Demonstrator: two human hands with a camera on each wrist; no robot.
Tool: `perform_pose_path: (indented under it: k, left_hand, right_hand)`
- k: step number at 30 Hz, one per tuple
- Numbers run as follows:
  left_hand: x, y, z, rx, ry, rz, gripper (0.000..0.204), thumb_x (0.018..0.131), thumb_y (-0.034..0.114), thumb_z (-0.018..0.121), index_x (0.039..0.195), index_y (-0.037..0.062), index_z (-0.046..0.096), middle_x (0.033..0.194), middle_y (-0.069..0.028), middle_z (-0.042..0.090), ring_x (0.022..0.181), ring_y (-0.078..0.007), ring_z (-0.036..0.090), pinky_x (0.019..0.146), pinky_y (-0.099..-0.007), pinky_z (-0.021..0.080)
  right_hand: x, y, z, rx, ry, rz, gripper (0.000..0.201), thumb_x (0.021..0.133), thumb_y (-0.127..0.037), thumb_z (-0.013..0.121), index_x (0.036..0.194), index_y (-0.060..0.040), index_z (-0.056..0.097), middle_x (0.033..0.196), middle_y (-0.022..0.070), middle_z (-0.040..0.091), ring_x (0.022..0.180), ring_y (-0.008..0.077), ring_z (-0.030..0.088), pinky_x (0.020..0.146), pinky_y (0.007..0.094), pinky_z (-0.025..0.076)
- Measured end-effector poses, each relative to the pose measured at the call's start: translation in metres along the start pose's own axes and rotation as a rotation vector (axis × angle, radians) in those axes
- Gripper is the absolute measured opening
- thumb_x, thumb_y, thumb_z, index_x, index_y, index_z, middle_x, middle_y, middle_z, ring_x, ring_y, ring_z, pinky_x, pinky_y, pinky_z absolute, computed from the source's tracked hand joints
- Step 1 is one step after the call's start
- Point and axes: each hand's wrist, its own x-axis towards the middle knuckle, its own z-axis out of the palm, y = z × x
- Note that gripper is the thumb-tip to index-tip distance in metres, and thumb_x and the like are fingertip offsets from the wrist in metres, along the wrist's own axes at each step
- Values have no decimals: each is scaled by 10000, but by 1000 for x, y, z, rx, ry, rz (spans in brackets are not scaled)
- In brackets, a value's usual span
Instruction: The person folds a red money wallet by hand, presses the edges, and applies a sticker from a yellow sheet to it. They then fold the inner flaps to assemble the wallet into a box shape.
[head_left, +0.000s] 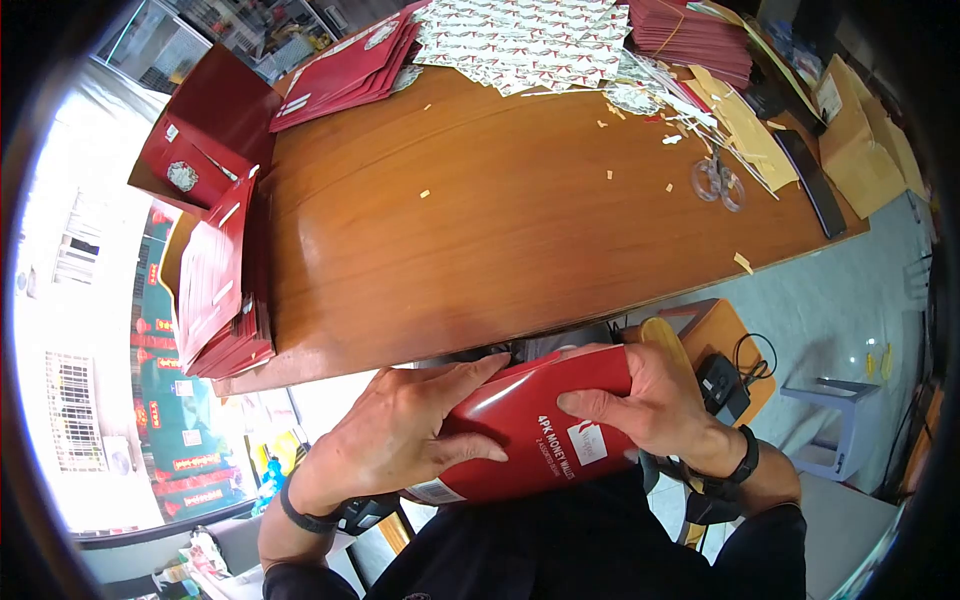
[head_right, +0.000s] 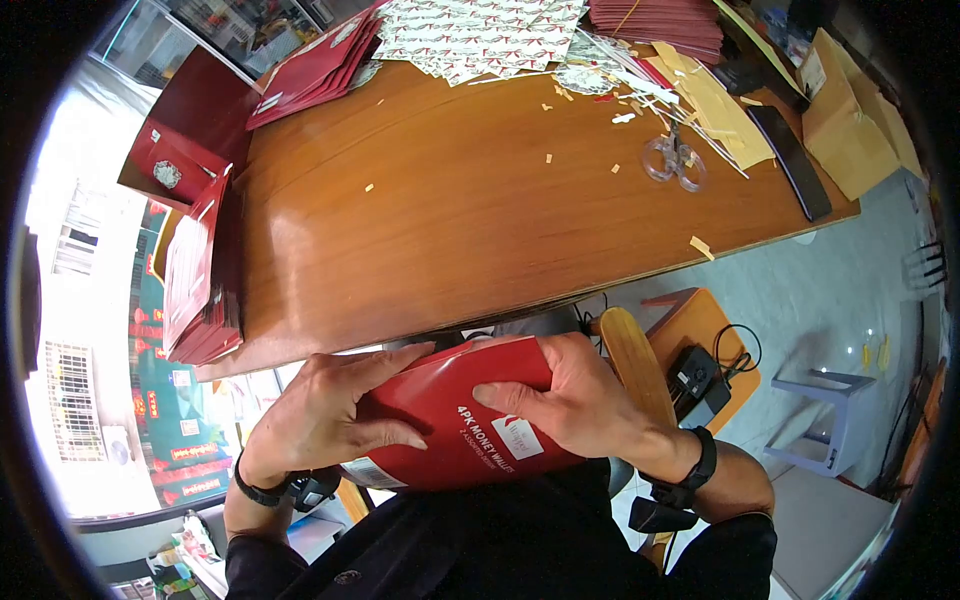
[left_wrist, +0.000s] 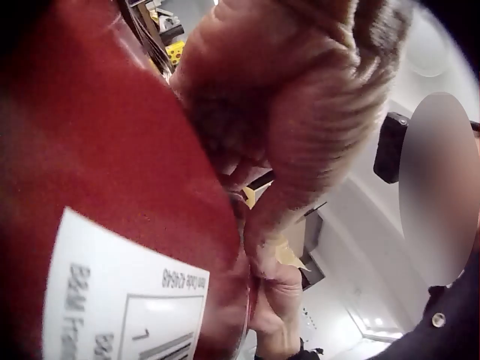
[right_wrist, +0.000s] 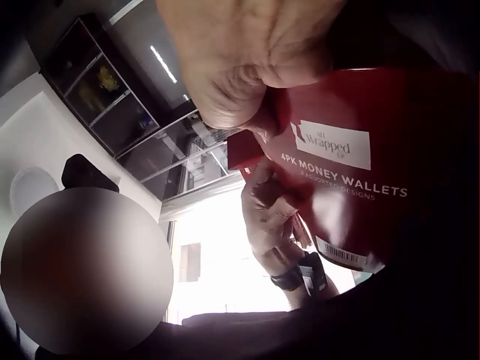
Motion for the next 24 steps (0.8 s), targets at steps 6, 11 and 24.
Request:
perform_pose_path:
  k: [6, 11, 24]
  left_hand:
    - [7, -6, -10, -67, -84, -93, 782, 810, 291, 919, 1446, -24, 593, 1234, -275, 718, 1159, -417, 701, 994, -452, 541]
    - [53, -15, -47, -267, -329, -179, 792, 784, 245, 950, 1456, 2, 608, 1230, -232, 747, 1109, -341, 744, 951, -372, 557]
    - [40, -19, -29, -285, -405, -16, 770, 855, 314, 899, 1485, 16, 572, 1195, -216, 762, 1063, -358, 752, 953, -408, 570]
  right_hand:
    - [8, -3, 0, 88, 84, 29, 376, 973, -181, 798, 1274, 29, 717, 1087, 134, 805, 926, 150, 761, 840, 307, 613]
    - [13, -29, 5, 540, 157, 67, 307, 986, -31, 734, 1276, 34, 657, 1162, 142, 775, 975, 191, 771, 868, 351, 637]
    - [-10, -24, 11, 499, 209, 222, 240, 989, -40, 750, 1218, 23, 721, 1111, 111, 791, 959, 141, 752, 851, 307, 624]
